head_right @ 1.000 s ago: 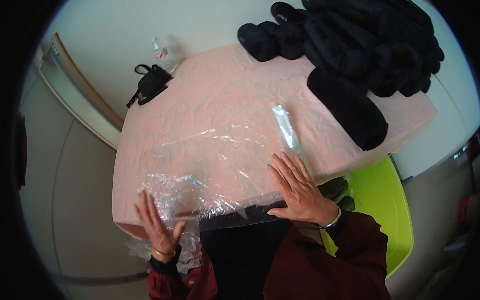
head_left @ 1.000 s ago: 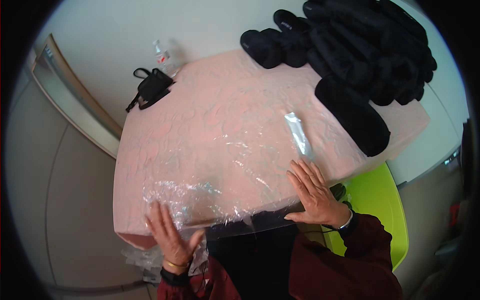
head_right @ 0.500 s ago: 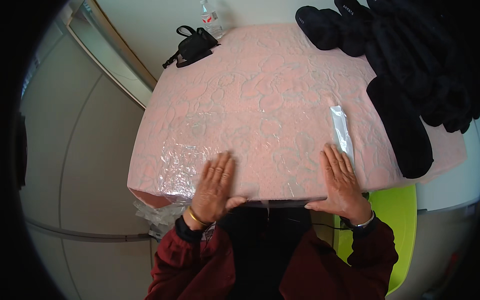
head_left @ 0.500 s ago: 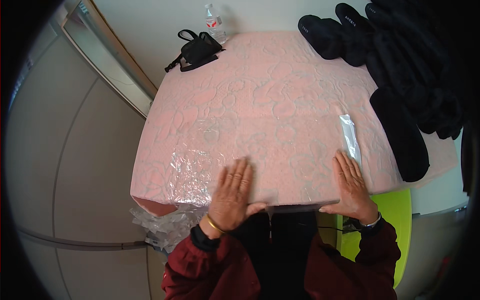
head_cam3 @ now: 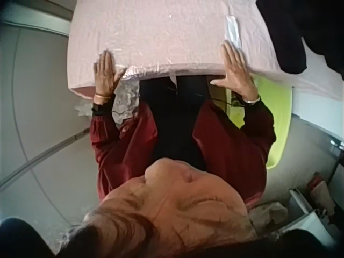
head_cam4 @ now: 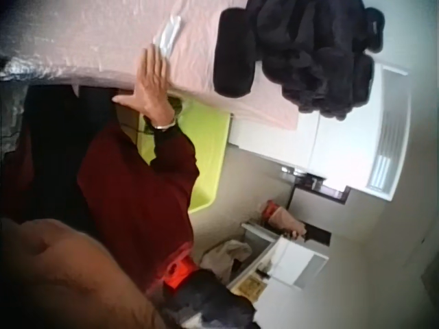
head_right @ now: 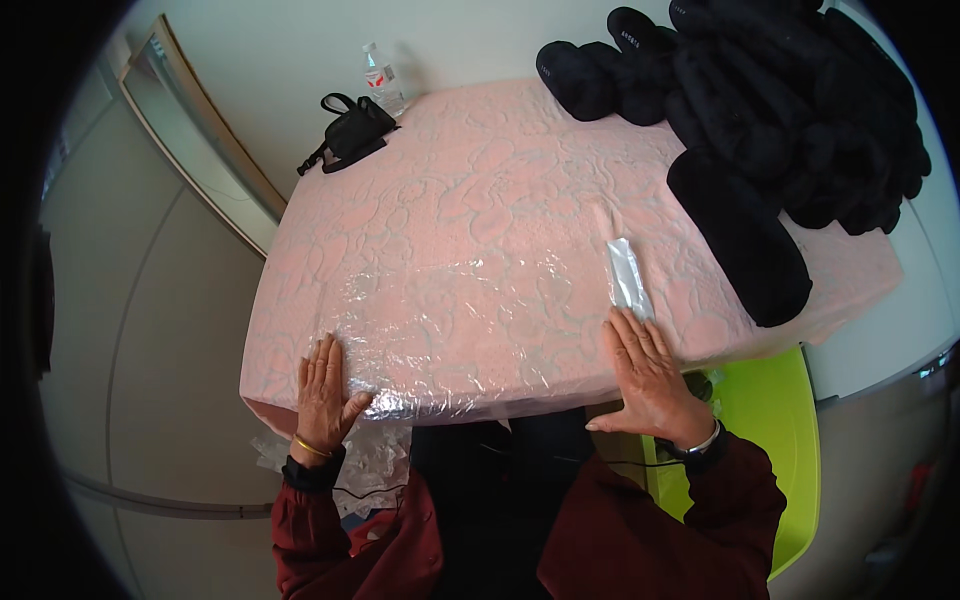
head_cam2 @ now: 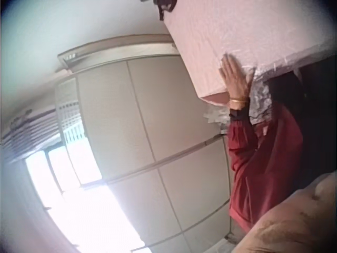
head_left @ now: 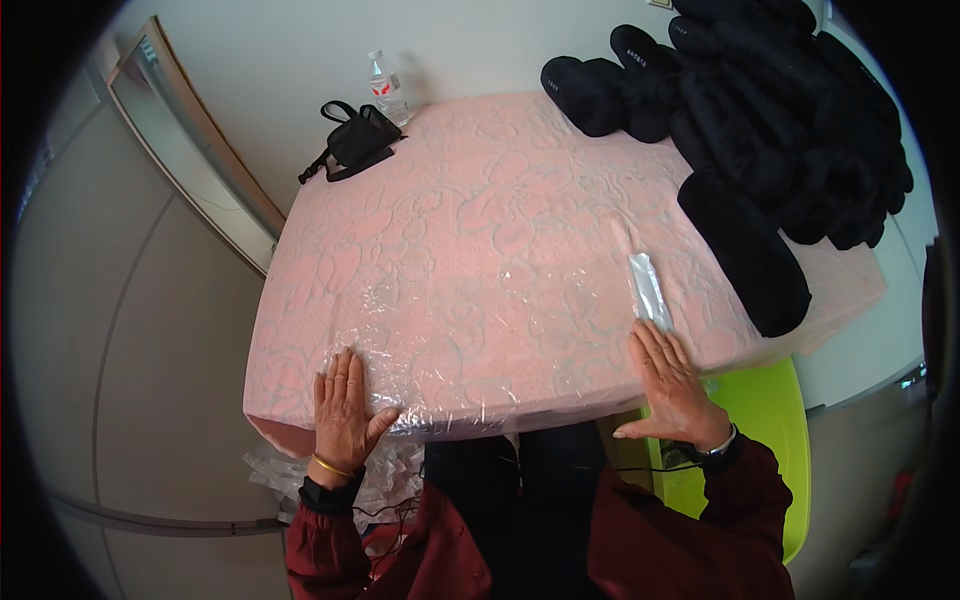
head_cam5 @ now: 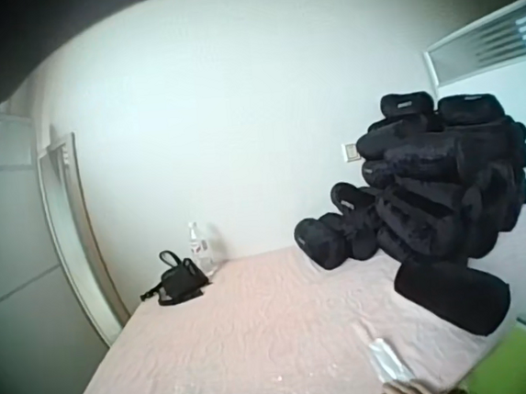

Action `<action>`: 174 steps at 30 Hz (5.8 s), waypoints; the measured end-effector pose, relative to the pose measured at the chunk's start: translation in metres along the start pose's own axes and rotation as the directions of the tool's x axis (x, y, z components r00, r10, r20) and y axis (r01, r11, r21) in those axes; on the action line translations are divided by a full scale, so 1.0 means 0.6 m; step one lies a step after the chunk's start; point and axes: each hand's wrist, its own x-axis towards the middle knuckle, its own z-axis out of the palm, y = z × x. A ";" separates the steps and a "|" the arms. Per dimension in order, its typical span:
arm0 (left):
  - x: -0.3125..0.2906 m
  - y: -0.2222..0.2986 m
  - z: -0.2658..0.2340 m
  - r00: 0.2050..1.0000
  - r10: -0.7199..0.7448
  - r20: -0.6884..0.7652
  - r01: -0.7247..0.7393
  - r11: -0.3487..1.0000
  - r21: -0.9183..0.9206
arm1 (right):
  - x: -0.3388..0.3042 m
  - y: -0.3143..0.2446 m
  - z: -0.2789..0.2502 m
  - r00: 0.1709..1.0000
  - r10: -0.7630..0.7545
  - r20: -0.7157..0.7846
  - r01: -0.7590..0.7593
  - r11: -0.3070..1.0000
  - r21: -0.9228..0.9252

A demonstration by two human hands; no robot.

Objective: The person prepares a plastic bag on a table, then picks up a black cushion and slides it into the bag, pressing the air out to seal it.

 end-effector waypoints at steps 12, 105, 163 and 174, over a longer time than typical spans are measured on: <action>0.054 0.213 -0.029 0.965 0.219 -0.144 -0.236 0.965 -0.116 | 0.070 -0.064 -0.007 0.975 -0.133 -0.176 0.132 0.991 -0.015; 0.254 -0.205 -0.026 0.823 -0.561 -0.086 0.468 0.756 -0.458 | -0.002 -0.090 0.053 0.888 -0.453 0.076 0.333 0.750 0.571; 0.046 0.123 -0.042 0.969 0.185 -0.165 -0.239 0.876 -0.419 | 0.061 -0.026 -0.016 0.820 0.008 -0.572 0.368 0.758 0.539; 0.065 0.252 -0.029 0.939 0.309 -0.153 -0.344 0.875 -0.341 | 0.120 -0.096 0.026 0.897 -0.210 -0.390 0.274 0.955 0.115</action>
